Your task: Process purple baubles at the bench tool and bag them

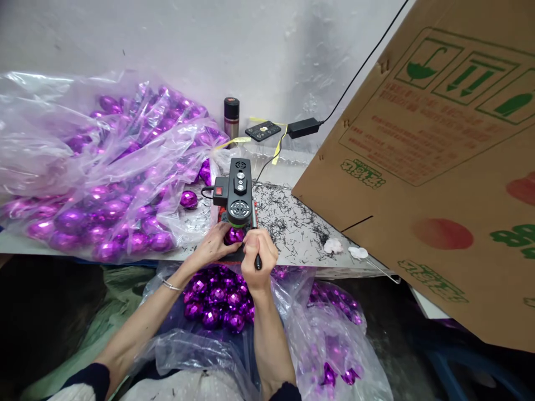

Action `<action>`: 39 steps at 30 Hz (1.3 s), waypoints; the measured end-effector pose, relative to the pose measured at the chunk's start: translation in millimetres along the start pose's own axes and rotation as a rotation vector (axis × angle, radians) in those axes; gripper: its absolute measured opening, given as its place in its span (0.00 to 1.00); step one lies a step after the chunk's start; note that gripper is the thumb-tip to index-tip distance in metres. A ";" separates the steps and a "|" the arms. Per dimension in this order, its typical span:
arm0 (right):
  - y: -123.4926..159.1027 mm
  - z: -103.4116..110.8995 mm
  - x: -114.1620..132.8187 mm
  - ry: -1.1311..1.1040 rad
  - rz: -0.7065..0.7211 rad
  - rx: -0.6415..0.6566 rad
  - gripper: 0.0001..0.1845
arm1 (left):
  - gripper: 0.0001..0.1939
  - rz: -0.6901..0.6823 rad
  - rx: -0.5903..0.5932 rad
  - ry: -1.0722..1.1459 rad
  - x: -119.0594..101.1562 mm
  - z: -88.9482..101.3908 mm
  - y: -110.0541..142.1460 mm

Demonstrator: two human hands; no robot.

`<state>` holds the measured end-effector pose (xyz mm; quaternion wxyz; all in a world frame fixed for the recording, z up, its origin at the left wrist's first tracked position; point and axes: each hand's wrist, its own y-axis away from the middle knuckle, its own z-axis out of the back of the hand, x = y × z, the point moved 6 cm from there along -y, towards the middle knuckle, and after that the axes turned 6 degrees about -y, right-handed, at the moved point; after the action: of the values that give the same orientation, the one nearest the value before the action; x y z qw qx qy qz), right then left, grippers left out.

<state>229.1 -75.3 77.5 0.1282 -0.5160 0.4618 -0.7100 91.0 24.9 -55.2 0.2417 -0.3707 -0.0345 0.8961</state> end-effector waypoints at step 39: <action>46.0 -0.8 -32.8 0.088 0.120 -0.113 0.23 | 0.30 -0.062 -0.240 0.131 10.8 -24.4 23.1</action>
<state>229.1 -78.2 21.0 0.1207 -0.4623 0.5362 -0.6958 91.6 6.6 -85.4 0.2249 -0.4534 -0.1367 0.8516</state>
